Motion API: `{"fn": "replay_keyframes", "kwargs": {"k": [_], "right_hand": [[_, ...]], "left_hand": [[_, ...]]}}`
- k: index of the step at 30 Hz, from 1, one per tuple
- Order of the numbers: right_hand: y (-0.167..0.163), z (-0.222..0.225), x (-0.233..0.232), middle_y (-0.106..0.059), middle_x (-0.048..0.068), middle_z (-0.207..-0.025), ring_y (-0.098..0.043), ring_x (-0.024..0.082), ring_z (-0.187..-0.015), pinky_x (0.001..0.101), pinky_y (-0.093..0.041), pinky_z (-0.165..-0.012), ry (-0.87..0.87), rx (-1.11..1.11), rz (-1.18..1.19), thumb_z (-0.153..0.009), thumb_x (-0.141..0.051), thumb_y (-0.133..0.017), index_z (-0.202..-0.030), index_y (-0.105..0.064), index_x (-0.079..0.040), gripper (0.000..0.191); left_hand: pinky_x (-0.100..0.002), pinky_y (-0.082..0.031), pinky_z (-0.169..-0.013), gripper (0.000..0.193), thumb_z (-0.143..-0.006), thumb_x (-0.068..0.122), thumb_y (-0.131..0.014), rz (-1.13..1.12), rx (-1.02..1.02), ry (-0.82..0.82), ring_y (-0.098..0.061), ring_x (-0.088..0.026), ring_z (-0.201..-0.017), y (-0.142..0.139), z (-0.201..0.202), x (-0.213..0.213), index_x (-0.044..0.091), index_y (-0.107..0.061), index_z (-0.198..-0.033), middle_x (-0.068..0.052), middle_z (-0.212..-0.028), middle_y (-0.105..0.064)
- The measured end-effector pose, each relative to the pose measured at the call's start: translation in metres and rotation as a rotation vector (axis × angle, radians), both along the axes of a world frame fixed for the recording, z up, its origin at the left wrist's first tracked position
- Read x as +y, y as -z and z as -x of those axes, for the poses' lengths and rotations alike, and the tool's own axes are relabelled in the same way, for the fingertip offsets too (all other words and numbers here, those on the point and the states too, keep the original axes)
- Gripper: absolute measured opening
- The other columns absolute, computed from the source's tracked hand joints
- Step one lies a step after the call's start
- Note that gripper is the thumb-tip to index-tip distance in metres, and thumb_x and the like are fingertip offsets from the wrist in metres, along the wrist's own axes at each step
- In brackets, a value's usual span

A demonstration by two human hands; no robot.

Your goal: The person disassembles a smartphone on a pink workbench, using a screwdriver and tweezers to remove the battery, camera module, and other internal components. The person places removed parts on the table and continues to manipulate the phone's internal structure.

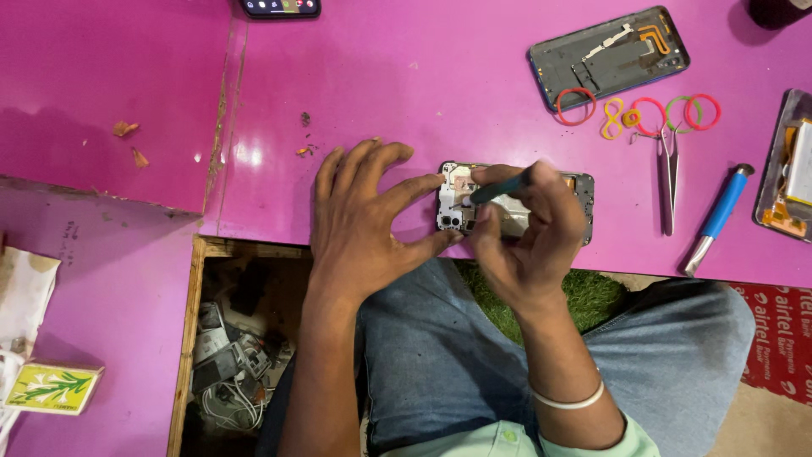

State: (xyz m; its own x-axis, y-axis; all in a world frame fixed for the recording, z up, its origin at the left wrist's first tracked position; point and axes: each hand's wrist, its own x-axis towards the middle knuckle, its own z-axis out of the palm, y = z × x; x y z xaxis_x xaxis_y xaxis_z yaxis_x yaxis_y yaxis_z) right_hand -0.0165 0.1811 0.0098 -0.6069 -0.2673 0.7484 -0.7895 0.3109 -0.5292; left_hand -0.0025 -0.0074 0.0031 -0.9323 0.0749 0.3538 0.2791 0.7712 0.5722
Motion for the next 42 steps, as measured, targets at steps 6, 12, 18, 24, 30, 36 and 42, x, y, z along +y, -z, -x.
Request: {"fn": "replay_keyframes", "kwargs": {"k": [6, 12, 18, 24, 30, 36, 42], "right_hand": [[0.006, 0.0, 0.002, -0.059, 0.02, -0.124, -0.069, 0.025, -0.107, 0.031, -0.061, -0.091, -0.019, -0.036, 0.036, -0.099, 0.015, -0.068, -0.156, -0.025, -0.016, 0.078], [0.013, -0.003, 0.006, -0.055, 0.017, -0.125, -0.07, 0.023, -0.109, 0.0314, -0.063, -0.093, 0.031, -0.116, 0.076, -0.101, 0.017, -0.066, -0.155, -0.027, -0.014, 0.074], [0.01, -0.002, 0.002, -0.057, 0.016, -0.123, -0.067, 0.022, -0.106, 0.0326, -0.061, -0.09, -0.008, -0.099, 0.102, -0.102, 0.018, -0.064, -0.156, -0.026, -0.014, 0.074], [0.002, -0.001, -0.003, -0.055, 0.02, -0.123, -0.066, 0.025, -0.107, 0.0332, -0.061, -0.089, 0.007, -0.058, 0.066, -0.097, 0.016, -0.067, -0.152, -0.024, -0.014, 0.076], [0.001, -0.003, -0.004, -0.057, 0.024, -0.121, -0.068, 0.03, -0.105, 0.0351, -0.06, -0.088, 0.051, -0.052, 0.0, -0.096, 0.014, -0.069, -0.155, -0.021, -0.015, 0.081], [0.003, -0.005, -0.005, -0.059, 0.023, -0.127, -0.072, 0.026, -0.106, 0.0328, -0.063, -0.092, -0.053, -0.144, 0.079, -0.104, 0.015, -0.059, -0.158, -0.015, -0.018, 0.078], [0.007, -0.004, -0.005, -0.058, 0.025, -0.123, -0.072, 0.029, -0.1, 0.0338, -0.066, -0.083, 0.025, -0.143, 0.048, -0.103, 0.016, -0.065, -0.155, -0.017, -0.018, 0.078]], "left_hand": [[-0.056, -0.021, -0.121, 0.063, -0.063, 0.056, -0.089, 0.004, -0.002, -0.008, -0.042, -0.03, -0.139, 0.002, 0.0, 0.0, 0.029, -0.076, -0.118, -0.005, -0.134, -0.059], [-0.055, -0.021, -0.121, 0.063, -0.063, 0.057, -0.088, 0.0, -0.006, -0.01, -0.042, -0.029, -0.14, 0.003, -0.001, 0.0, 0.03, -0.076, -0.118, -0.004, -0.135, -0.059], [-0.055, -0.021, -0.121, 0.064, -0.063, 0.057, -0.089, 0.015, 0.004, -0.006, -0.042, -0.03, -0.139, 0.003, -0.001, -0.001, 0.03, -0.076, -0.12, -0.005, -0.135, -0.059], [-0.055, -0.022, -0.121, 0.063, -0.064, 0.055, -0.089, 0.006, 0.0, -0.014, -0.043, -0.03, -0.139, 0.003, -0.001, -0.002, 0.03, -0.076, -0.119, -0.005, -0.135, -0.059], [-0.056, -0.022, -0.12, 0.061, -0.065, 0.056, -0.088, 0.001, 0.014, -0.011, -0.043, -0.031, -0.138, 0.003, -0.001, -0.004, 0.029, -0.076, -0.118, -0.006, -0.134, -0.059], [-0.055, -0.022, -0.121, 0.06, -0.066, 0.055, -0.088, 0.004, 0.015, -0.014, -0.043, -0.03, -0.139, 0.003, -0.002, -0.005, 0.03, -0.076, -0.119, -0.005, -0.135, -0.06], [-0.056, -0.022, -0.121, 0.061, -0.064, 0.056, -0.089, -0.003, -0.004, -0.015, -0.043, -0.03, -0.139, 0.003, -0.003, -0.005, 0.031, -0.076, -0.118, -0.005, -0.135, -0.059]]}}
